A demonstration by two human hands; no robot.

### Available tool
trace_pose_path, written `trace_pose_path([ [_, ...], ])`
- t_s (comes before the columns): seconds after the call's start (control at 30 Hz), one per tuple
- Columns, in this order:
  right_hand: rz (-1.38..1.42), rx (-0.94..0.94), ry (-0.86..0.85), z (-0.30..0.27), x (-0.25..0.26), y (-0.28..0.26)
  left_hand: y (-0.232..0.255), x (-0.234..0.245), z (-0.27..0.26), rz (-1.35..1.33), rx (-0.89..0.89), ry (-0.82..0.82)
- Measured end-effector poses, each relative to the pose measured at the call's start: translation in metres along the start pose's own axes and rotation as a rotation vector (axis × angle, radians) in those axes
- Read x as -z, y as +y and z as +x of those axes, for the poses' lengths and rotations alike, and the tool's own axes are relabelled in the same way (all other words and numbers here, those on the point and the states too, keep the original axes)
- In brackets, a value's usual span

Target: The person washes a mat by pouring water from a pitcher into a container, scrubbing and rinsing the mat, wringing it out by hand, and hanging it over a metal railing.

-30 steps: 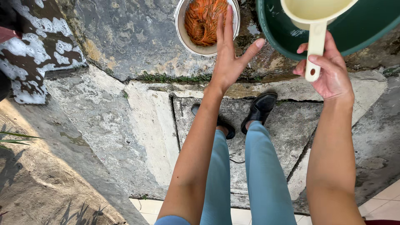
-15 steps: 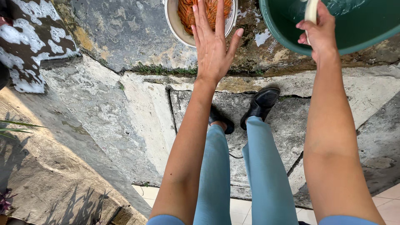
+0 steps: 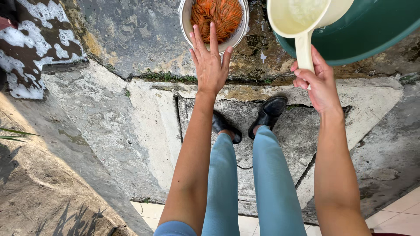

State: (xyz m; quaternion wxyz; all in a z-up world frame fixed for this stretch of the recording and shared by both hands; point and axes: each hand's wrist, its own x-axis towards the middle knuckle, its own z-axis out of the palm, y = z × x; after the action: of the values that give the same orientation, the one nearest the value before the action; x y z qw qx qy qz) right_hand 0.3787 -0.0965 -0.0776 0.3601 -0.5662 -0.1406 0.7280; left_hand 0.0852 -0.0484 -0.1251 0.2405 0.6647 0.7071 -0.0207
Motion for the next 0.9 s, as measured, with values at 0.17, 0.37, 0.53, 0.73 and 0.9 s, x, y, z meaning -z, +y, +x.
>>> trace_pose_path([
  [0.17, -0.349, 0.1, 0.053, -0.007, -0.034, 0.032, -0.005, 0.006, -0.007, -0.006, 0.025, -0.029],
  [0.37, -1.081, 0.416, 0.097, 0.004, -0.078, 0.068, -0.013, 0.005, -0.007, 0.004, 0.038, -0.042],
  [0.53, -1.359, 0.381, 0.119, 0.008, -0.084, 0.067, -0.016, 0.004, -0.005, -0.005, 0.033, -0.03],
  [0.73, -1.05, 0.473, 0.445, 0.068, 0.043, 0.078, -0.01, 0.001, 0.0, -0.031, 0.0, -0.003],
  [0.9, -1.149, 0.24, 0.593, 0.133, 0.149, 0.084, -0.006, -0.012, 0.011, 0.017, -0.036, 0.02],
])
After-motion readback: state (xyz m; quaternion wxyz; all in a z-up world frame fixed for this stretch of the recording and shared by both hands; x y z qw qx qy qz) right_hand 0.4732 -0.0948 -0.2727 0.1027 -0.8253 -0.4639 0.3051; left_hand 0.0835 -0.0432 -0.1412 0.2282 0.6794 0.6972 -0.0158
